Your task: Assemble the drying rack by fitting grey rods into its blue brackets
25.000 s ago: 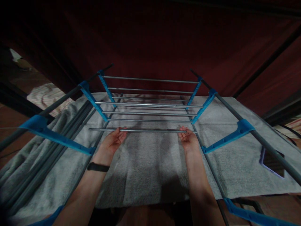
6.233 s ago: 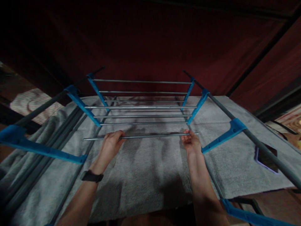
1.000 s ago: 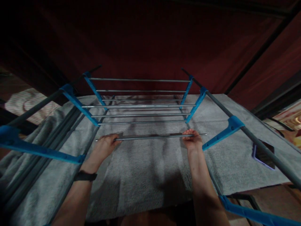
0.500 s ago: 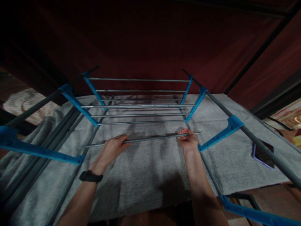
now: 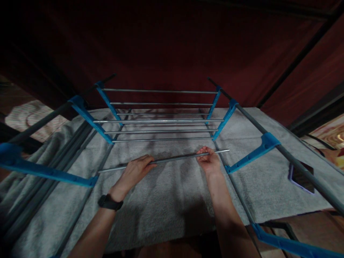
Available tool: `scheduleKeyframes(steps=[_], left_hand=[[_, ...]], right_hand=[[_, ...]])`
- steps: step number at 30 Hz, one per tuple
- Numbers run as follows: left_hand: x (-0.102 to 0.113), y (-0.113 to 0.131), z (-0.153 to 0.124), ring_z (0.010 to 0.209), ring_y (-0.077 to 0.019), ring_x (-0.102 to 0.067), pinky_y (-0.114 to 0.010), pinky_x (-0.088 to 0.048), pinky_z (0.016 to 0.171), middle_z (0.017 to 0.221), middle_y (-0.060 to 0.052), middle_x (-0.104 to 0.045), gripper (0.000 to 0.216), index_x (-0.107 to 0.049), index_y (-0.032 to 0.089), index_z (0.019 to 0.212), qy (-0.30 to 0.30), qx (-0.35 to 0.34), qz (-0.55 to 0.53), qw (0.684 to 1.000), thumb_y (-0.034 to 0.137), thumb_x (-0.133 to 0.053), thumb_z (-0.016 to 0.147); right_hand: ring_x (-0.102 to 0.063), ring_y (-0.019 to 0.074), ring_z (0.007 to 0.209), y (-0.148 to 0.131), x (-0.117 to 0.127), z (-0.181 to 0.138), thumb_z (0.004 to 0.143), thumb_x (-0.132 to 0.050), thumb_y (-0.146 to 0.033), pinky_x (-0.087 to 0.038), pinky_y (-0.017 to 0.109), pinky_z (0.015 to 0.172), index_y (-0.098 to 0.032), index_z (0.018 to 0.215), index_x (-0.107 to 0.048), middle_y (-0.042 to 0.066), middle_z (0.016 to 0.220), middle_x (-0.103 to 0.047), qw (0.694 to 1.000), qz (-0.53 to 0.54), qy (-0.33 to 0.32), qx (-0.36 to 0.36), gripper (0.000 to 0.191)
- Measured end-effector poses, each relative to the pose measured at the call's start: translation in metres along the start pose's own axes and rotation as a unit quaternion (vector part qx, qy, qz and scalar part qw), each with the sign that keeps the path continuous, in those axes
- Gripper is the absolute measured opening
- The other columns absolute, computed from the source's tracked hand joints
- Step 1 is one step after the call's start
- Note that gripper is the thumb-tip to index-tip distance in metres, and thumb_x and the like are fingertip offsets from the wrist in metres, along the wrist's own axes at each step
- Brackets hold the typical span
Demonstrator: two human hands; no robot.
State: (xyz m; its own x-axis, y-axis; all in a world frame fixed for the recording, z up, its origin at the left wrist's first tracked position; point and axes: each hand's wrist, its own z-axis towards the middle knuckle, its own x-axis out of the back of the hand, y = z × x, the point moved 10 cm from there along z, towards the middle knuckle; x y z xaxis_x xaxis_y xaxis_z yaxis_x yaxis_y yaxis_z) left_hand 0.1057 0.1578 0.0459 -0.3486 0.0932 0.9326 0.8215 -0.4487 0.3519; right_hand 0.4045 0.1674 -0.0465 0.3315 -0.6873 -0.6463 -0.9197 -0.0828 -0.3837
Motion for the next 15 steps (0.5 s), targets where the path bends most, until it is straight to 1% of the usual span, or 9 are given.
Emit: scheduleKeyframes(steps=[4,7,11,15], left_hand=[[-0.003,0.000,0.001,0.099,-0.0218,-0.073,-0.031,-0.052,0.083,0.110,-0.005,-0.074,0.018,-0.068,0.022,0.114,-0.006,0.004,-0.010,1.000,0.029,-0.054,0.105],[-0.006,0.001,0.000,0.101,-0.0221,-0.073,-0.031,-0.052,0.083,0.114,-0.003,-0.075,0.019,-0.066,0.024,0.119,-0.009,0.007,-0.020,1.000,0.030,-0.057,0.103],[-0.007,0.004,-0.001,0.100,-0.0222,-0.073,-0.031,-0.052,0.082,0.112,-0.002,-0.076,0.019,-0.064,0.026,0.120,-0.007,0.004,-0.016,1.000,0.031,-0.060,0.102],[-0.009,0.006,-0.001,0.097,-0.0230,-0.074,-0.032,-0.052,0.080,0.109,-0.005,-0.076,0.019,-0.066,0.024,0.118,-0.015,0.005,0.004,1.000,0.032,-0.054,0.105]], right_hand=[[-0.063,0.0095,0.055,0.010,-0.004,-0.001,0.091,-0.046,-0.007,-0.058,0.023,0.055,-0.020,0.083,-0.059,-0.004,0.065,-0.064,1.000,-0.003,-0.001,-0.011,0.020],[-0.063,0.0092,0.055,0.018,-0.006,-0.003,0.092,-0.045,-0.005,-0.059,0.023,0.056,-0.019,0.084,-0.059,-0.004,0.065,-0.064,1.000,-0.006,-0.004,-0.013,0.021],[-0.063,0.0089,0.057,0.030,-0.007,-0.003,0.091,-0.048,-0.005,-0.059,0.023,0.059,-0.020,0.084,-0.060,-0.005,0.065,-0.064,1.000,-0.019,-0.003,-0.010,0.020],[-0.063,0.0099,0.060,0.039,-0.007,-0.004,0.089,-0.052,-0.007,-0.059,0.024,0.060,-0.021,0.085,-0.061,-0.005,0.067,-0.063,0.999,-0.031,-0.007,-0.010,0.017]])
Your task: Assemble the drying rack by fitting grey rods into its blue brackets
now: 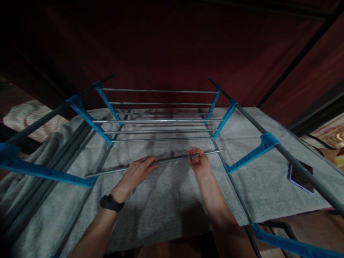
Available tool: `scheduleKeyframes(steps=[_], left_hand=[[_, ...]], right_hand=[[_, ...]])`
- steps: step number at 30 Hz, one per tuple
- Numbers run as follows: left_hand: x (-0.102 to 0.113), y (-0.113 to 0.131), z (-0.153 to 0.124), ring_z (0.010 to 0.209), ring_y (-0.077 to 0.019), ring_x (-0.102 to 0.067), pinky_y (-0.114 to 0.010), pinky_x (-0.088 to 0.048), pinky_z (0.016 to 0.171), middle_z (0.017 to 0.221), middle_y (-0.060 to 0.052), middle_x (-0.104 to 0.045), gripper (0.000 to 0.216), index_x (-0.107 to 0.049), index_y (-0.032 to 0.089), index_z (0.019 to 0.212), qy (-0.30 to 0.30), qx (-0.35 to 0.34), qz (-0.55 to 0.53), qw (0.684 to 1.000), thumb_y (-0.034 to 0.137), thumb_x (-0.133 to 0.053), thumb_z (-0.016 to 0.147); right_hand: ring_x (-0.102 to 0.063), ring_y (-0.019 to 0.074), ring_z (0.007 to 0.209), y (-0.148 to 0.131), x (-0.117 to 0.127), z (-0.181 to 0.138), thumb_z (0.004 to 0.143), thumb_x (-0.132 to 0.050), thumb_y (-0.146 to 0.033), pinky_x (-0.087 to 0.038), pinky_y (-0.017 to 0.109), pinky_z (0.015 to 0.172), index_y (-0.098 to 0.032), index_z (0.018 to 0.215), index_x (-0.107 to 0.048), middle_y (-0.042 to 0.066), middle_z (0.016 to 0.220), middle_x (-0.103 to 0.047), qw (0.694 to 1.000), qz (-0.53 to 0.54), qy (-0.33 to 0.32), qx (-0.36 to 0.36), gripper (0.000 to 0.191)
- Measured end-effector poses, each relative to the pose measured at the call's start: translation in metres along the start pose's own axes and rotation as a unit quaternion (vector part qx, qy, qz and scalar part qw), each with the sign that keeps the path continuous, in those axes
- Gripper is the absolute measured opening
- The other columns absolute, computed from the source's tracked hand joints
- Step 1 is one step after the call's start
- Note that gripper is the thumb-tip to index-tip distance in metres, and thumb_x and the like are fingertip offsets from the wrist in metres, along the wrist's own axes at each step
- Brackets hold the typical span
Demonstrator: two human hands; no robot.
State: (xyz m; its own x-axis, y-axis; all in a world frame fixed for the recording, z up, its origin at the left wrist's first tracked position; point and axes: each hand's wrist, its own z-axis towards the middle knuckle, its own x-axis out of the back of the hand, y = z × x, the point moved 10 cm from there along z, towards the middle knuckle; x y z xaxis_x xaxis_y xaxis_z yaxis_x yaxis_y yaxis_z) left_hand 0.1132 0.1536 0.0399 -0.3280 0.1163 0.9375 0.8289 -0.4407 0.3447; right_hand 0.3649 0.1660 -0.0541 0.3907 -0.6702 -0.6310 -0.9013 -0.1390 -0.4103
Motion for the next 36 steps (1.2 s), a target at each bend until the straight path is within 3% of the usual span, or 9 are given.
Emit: scheduleKeyframes(steps=[6,11,17,25,36], left_hand=[[-0.001,0.001,0.003,0.099,-0.0241,-0.073,-0.034,-0.052,0.085,0.110,-0.006,-0.075,0.023,-0.067,0.022,0.117,0.005,-0.005,0.003,1.000,0.029,-0.049,0.106],[0.004,-0.004,0.001,0.101,-0.0228,-0.073,-0.032,-0.053,0.085,0.113,-0.005,-0.075,0.020,-0.068,0.024,0.118,0.011,-0.005,-0.019,1.000,0.029,-0.056,0.103],[0.017,-0.012,-0.002,0.095,-0.0223,-0.072,-0.031,-0.052,0.081,0.103,-0.005,-0.075,0.017,-0.068,0.024,0.115,0.044,0.002,0.009,0.999,0.030,-0.057,0.102],[0.018,-0.025,0.000,0.095,-0.0229,-0.071,-0.035,-0.052,0.089,0.102,-0.008,-0.075,0.020,-0.068,0.020,0.108,0.045,0.014,0.049,0.998,0.029,-0.051,0.104],[0.018,-0.030,-0.002,0.092,-0.0234,-0.072,-0.033,-0.053,0.082,0.098,-0.007,-0.075,0.025,-0.070,0.021,0.107,0.030,0.018,0.016,0.999,0.029,-0.047,0.104]], right_hand=[[-0.064,0.0105,0.058,-0.005,0.001,-0.004,0.091,-0.052,-0.008,-0.059,0.026,0.059,-0.021,0.087,-0.060,-0.005,0.068,-0.065,1.000,-0.002,0.009,0.006,0.016],[-0.062,0.0087,0.056,-0.017,0.002,-0.006,0.095,-0.047,-0.008,-0.058,0.023,0.059,-0.020,0.086,-0.057,-0.006,0.065,-0.063,1.000,0.003,0.019,0.012,0.018],[-0.061,0.0083,0.058,-0.031,0.005,-0.007,0.091,-0.045,-0.006,-0.057,0.023,0.058,-0.019,0.083,-0.056,-0.005,0.065,-0.062,0.999,0.010,0.012,0.029,0.018],[-0.063,0.0108,0.059,-0.056,0.022,-0.010,0.096,-0.037,-0.019,-0.056,0.026,0.056,-0.020,0.085,-0.058,-0.002,0.070,-0.066,0.994,0.032,0.075,0.075,0.023],[-0.068,0.0127,0.066,-0.085,0.042,-0.006,0.092,-0.033,-0.022,-0.056,0.029,0.060,-0.022,0.088,-0.058,0.000,0.079,-0.068,0.986,0.057,0.105,0.118,0.025]])
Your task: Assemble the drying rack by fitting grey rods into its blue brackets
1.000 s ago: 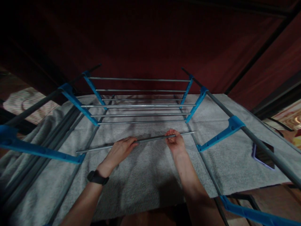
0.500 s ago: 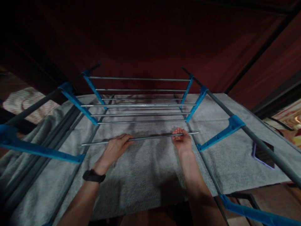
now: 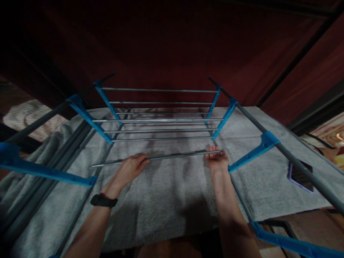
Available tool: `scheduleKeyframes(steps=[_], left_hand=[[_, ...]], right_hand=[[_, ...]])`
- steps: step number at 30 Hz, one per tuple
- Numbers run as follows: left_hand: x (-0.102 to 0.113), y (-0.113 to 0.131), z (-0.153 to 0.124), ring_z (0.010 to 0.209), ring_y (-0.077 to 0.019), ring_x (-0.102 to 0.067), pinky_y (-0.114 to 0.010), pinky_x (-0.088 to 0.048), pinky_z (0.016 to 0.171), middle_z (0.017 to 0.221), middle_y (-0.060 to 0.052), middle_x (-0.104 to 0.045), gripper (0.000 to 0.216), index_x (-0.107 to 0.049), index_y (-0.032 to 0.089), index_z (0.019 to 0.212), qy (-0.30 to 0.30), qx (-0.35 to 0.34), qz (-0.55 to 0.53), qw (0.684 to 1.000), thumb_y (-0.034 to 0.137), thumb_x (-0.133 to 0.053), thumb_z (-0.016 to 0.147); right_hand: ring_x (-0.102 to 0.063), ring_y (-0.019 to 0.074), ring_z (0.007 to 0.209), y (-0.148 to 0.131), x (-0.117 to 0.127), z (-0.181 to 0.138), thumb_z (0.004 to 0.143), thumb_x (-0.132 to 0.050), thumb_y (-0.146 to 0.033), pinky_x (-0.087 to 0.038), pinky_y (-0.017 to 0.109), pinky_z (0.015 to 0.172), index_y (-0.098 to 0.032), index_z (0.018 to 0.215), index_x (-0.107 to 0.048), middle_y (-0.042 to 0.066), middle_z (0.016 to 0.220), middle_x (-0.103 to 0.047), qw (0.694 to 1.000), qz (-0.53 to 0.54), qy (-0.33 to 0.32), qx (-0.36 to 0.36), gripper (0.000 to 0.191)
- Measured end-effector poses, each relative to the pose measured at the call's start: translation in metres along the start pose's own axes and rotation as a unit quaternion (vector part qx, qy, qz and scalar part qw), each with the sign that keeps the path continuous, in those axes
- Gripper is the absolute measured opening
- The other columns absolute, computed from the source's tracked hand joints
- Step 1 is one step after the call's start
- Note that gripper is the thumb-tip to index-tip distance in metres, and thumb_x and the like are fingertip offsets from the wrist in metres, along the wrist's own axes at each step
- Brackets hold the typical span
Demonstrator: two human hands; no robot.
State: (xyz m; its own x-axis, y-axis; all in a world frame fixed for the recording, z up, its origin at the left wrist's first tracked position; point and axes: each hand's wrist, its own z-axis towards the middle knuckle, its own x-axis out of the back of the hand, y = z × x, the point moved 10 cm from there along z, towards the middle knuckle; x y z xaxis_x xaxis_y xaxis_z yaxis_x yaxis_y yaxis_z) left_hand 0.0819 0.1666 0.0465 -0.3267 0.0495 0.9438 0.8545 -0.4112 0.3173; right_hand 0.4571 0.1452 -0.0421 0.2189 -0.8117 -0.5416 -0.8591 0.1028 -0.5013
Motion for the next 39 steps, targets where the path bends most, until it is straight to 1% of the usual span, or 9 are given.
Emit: scheduleKeyframes(steps=[4,7,10,13,22,26,30,34,39], left_hand=[[0.001,-0.003,-0.001,0.092,-0.0237,-0.072,-0.032,-0.051,0.079,0.100,-0.007,-0.076,0.026,-0.070,0.022,0.108,0.003,0.003,0.004,1.000,0.034,-0.048,0.105],[0.004,-0.006,-0.002,0.092,-0.0229,-0.072,-0.030,-0.050,0.077,0.101,-0.005,-0.077,0.024,-0.069,0.023,0.109,0.009,0.013,0.011,1.000,0.039,-0.052,0.103],[0.006,-0.008,-0.003,0.086,-0.0217,-0.072,-0.029,-0.048,0.072,0.096,-0.004,-0.076,0.022,-0.068,0.024,0.108,0.009,0.024,0.012,1.000,0.041,-0.055,0.102],[0.009,-0.006,-0.003,0.084,-0.0213,-0.071,-0.029,-0.047,0.070,0.093,-0.003,-0.075,0.021,-0.066,0.024,0.105,0.016,0.018,0.014,1.000,0.041,-0.054,0.103],[0.009,-0.001,-0.001,0.084,-0.0212,-0.070,-0.030,-0.050,0.075,0.093,-0.006,-0.073,0.024,-0.067,0.022,0.097,0.017,0.004,0.005,1.000,0.037,-0.049,0.104],[0.010,-0.001,-0.001,0.085,-0.0218,-0.070,-0.030,-0.050,0.077,0.094,-0.005,-0.074,0.023,-0.068,0.023,0.101,0.019,0.008,0.008,1.000,0.037,-0.050,0.104],[0.010,0.000,-0.003,0.084,-0.0217,-0.070,-0.030,-0.049,0.076,0.095,-0.004,-0.075,0.020,-0.067,0.023,0.106,0.016,0.012,-0.003,1.000,0.038,-0.054,0.103],[0.010,0.001,-0.003,0.086,-0.0218,-0.071,-0.030,-0.050,0.077,0.096,-0.004,-0.075,0.018,-0.067,0.025,0.108,0.016,0.012,0.001,1.000,0.037,-0.056,0.101],[0.006,0.002,-0.001,0.091,-0.0228,-0.071,-0.032,-0.051,0.082,0.098,-0.006,-0.074,0.019,-0.069,0.023,0.108,0.012,-0.003,0.012,1.000,0.033,-0.054,0.103]], right_hand=[[-0.067,0.0119,0.062,-0.006,0.001,0.005,0.088,-0.035,-0.018,-0.056,0.028,0.057,-0.024,0.086,-0.055,-0.002,0.076,-0.067,1.000,0.000,-0.006,0.014,0.021],[-0.066,0.0117,0.060,-0.011,0.002,0.009,0.088,-0.033,-0.016,-0.056,0.027,0.054,-0.025,0.086,-0.053,-0.003,0.074,-0.068,1.000,0.005,-0.010,0.026,0.022],[-0.065,0.0108,0.058,-0.015,0.001,0.012,0.087,-0.034,-0.014,-0.055,0.025,0.052,-0.025,0.084,-0.052,-0.003,0.072,-0.067,0.999,0.005,-0.017,0.035,0.021],[-0.065,0.0106,0.057,-0.016,-0.001,0.014,0.084,-0.038,-0.010,-0.056,0.024,0.052,-0.025,0.085,-0.053,-0.004,0.069,-0.066,0.999,-0.004,-0.028,0.039,0.022],[-0.065,0.0099,0.054,-0.015,-0.003,0.014,0.082,-0.038,-0.007,-0.057,0.023,0.052,-0.024,0.080,-0.055,-0.004,0.067,-0.066,0.999,-0.009,-0.035,0.039,0.023],[-0.064,0.0094,0.053,-0.015,-0.003,0.011,0.082,-0.039,-0.008,-0.056,0.023,0.051,-0.023,0.078,-0.055,-0.004,0.067,-0.066,0.999,-0.002,-0.027,0.038,0.022],[-0.062,0.0089,0.051,-0.011,-0.005,0.012,0.082,-0.041,-0.006,-0.055,0.022,0.050,-0.022,0.080,-0.056,-0.005,0.063,-0.064,0.999,-0.008,-0.036,0.028,0.022],[-0.062,0.0094,0.051,-0.008,-0.007,0.015,0.080,-0.044,-0.005,-0.054,0.021,0.050,-0.022,0.082,-0.057,-0.005,0.063,-0.064,0.998,-0.004,-0.049,0.025,0.021],[-0.060,0.0089,0.050,-0.005,-0.012,0.012,0.082,-0.042,-0.004,-0.052,0.019,0.048,-0.022,0.082,-0.056,-0.006,0.061,-0.062,0.997,-0.015,-0.072,0.025,0.023]])
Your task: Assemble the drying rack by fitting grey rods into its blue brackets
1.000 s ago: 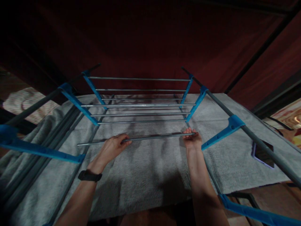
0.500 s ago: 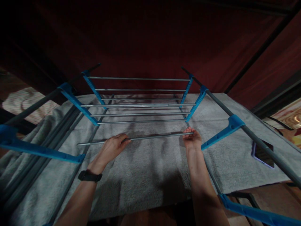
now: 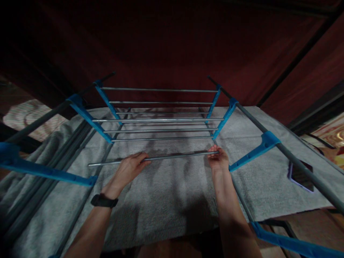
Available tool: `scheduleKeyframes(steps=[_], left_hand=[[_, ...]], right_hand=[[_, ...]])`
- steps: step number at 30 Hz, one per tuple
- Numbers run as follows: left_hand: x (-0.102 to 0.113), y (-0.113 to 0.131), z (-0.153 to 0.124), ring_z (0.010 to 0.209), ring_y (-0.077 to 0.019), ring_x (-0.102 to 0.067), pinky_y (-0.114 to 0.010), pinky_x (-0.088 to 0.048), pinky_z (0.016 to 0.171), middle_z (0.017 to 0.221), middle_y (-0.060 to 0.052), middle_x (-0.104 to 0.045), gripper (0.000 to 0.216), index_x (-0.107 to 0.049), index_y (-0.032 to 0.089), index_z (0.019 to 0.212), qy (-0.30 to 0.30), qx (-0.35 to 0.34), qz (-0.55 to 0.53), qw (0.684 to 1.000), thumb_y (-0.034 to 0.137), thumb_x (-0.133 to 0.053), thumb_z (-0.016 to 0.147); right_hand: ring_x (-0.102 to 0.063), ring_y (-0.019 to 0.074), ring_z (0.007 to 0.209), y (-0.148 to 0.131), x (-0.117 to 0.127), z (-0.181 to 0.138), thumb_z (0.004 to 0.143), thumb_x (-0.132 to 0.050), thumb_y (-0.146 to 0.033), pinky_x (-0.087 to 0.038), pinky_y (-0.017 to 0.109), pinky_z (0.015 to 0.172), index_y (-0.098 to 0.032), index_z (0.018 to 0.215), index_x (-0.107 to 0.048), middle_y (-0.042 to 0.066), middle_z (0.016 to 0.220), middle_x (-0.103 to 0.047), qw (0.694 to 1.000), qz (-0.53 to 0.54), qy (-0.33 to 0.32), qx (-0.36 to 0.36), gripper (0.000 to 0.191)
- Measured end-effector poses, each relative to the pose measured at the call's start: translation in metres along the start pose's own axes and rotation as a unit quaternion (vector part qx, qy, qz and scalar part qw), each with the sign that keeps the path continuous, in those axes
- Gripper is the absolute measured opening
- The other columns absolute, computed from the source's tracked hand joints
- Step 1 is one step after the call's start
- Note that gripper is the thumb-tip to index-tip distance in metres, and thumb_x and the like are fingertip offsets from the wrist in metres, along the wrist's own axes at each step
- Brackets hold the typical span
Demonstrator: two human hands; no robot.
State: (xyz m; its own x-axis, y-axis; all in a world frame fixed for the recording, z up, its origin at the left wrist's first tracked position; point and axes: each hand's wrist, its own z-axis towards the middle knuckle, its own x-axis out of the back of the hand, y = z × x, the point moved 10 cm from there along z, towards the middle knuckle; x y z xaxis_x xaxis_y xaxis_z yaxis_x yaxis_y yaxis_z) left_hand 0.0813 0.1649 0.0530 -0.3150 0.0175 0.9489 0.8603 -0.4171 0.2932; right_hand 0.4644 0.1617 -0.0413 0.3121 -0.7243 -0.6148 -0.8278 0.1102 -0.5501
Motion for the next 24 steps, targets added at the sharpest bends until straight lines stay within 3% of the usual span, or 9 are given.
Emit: scheduleKeyframes(steps=[10,16,24], left_hand=[[-0.009,0.008,0.002,0.098,-0.0252,-0.071,-0.036,-0.052,0.088,0.103,-0.009,-0.075,0.026,-0.070,0.020,0.109,-0.009,-0.010,0.007,1.000,0.034,-0.048,0.106],[-0.008,0.009,0.002,0.096,-0.0238,-0.071,-0.033,-0.052,0.087,0.104,-0.006,-0.076,0.020,-0.068,0.024,0.118,-0.008,0.001,0.011,1.000,0.031,-0.056,0.102],[-0.008,0.011,0.003,0.095,-0.0227,-0.071,-0.033,-0.051,0.089,0.099,-0.006,-0.074,0.019,-0.071,0.023,0.113,-0.003,-0.019,0.048,0.999,0.029,-0.055,0.103]], right_hand=[[-0.061,0.0084,0.052,0.016,-0.006,-0.015,0.089,-0.042,-0.005,-0.055,0.021,0.051,-0.021,0.084,-0.059,-0.005,0.064,-0.064,0.999,-0.024,0.025,-0.039,0.023],[-0.063,0.0082,0.054,0.029,-0.009,-0.022,0.092,-0.043,-0.007,-0.055,0.021,0.053,-0.022,0.083,-0.057,-0.004,0.068,-0.065,0.997,-0.046,0.029,-0.050,0.022],[-0.064,0.0076,0.054,0.037,-0.011,-0.022,0.097,-0.041,-0.009,-0.057,0.021,0.055,-0.022,0.083,-0.057,-0.005,0.068,-0.065,0.996,-0.041,0.024,-0.072,0.024]])
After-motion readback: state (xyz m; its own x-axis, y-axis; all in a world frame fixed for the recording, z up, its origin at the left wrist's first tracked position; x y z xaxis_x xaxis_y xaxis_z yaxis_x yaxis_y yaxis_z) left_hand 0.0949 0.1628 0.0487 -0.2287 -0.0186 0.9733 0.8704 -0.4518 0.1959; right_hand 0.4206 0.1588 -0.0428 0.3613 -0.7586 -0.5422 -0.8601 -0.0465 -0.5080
